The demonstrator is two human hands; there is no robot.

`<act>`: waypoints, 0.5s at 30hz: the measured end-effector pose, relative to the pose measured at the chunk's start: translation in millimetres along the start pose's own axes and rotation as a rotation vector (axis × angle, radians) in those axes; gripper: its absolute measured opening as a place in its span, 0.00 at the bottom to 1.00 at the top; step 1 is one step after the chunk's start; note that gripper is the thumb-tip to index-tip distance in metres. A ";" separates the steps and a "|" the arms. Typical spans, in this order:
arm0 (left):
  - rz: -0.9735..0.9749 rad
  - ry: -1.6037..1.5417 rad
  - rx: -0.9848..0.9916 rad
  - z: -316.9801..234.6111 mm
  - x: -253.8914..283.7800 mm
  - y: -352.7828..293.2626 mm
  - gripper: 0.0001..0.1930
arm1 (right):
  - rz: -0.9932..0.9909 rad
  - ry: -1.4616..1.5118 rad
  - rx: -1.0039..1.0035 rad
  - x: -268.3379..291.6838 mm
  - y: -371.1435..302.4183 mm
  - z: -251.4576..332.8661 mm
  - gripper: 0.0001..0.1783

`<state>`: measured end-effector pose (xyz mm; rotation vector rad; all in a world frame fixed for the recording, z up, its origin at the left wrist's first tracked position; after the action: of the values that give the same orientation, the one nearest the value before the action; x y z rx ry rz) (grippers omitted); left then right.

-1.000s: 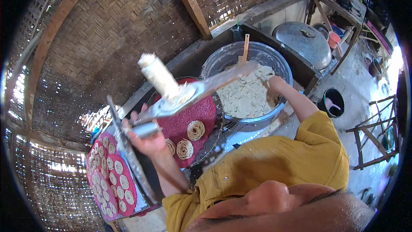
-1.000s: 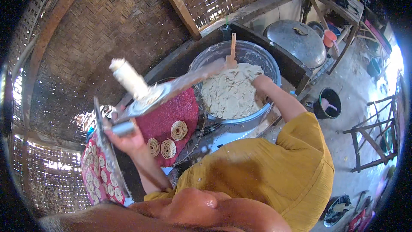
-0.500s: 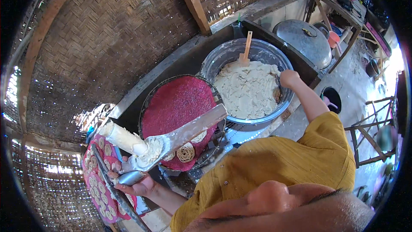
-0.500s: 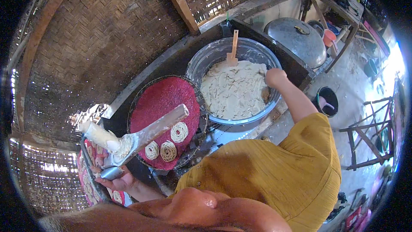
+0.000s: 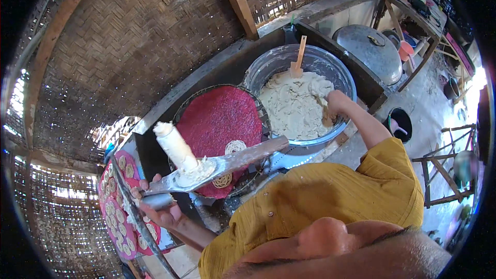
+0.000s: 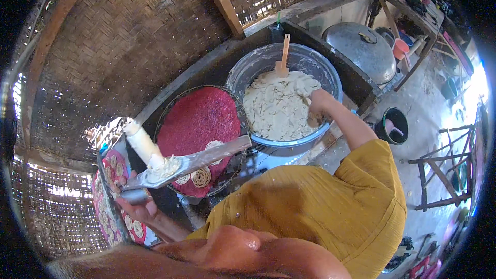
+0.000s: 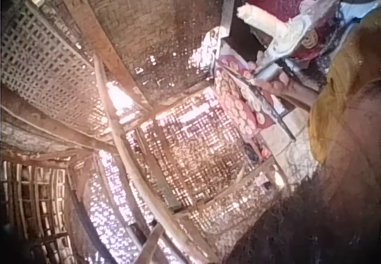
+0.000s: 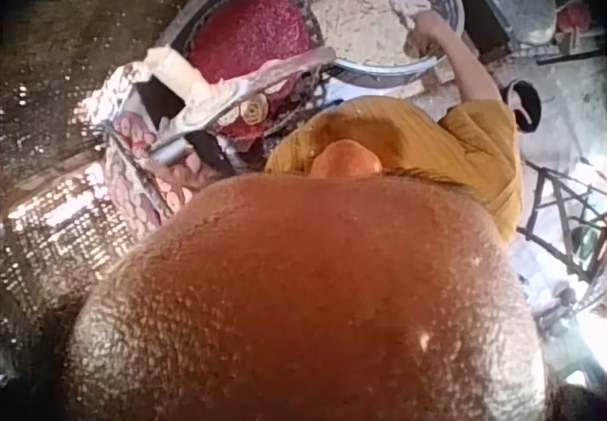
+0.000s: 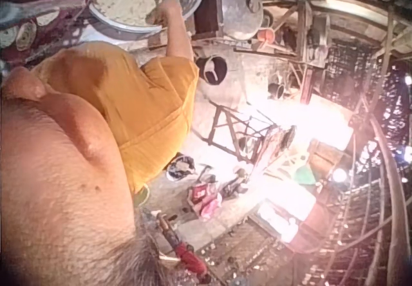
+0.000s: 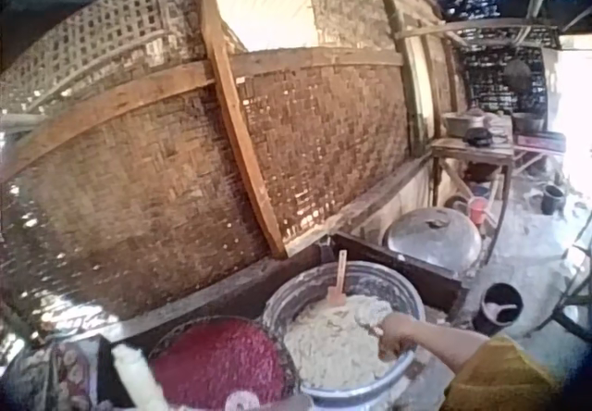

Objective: The person uses a wooden-handled press to extrude dough in spiral patterns onto a red circular tray, refilling the press with dough from a bowl by hand.

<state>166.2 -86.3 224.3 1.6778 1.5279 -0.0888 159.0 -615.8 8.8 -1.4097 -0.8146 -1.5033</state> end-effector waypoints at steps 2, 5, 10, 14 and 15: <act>-0.050 0.074 0.061 3.7 5.7 -1.3 0.26 | 0.143 0.360 -0.151 -3.5 -3.4 -17.3 0.13; -0.079 0.357 -0.129 -28.0 -4.1 -10.6 0.26 | 0.400 1.217 -0.174 7.3 -24.8 -7.9 0.11; 0.061 0.518 -0.074 4.7 -60.0 -7.5 0.23 | 0.213 1.484 -0.141 53.6 -54.7 -2.6 0.13; 0.280 0.807 -0.149 51.9 -67.9 -9.6 0.22 | 0.233 1.242 0.173 97.0 -54.4 17.2 0.21; 0.317 0.748 -0.020 84.4 -80.2 -1.3 0.20 | 0.216 1.226 0.171 104.9 -55.2 15.1 0.21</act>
<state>184.3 -200.9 214.5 2.0326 1.7280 0.7981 119.3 -598.5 120.2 -0.2497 -0.0026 -1.6908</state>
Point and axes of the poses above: each hand's wrist, its own y-axis towards the middle knuckle, its own x-axis out of the back of the hand, z = x × y, the point moved 8 cm from there along y, towards the middle knuckle, and after that the axes turned 13 degrees about -z, right-handed, at the moved point
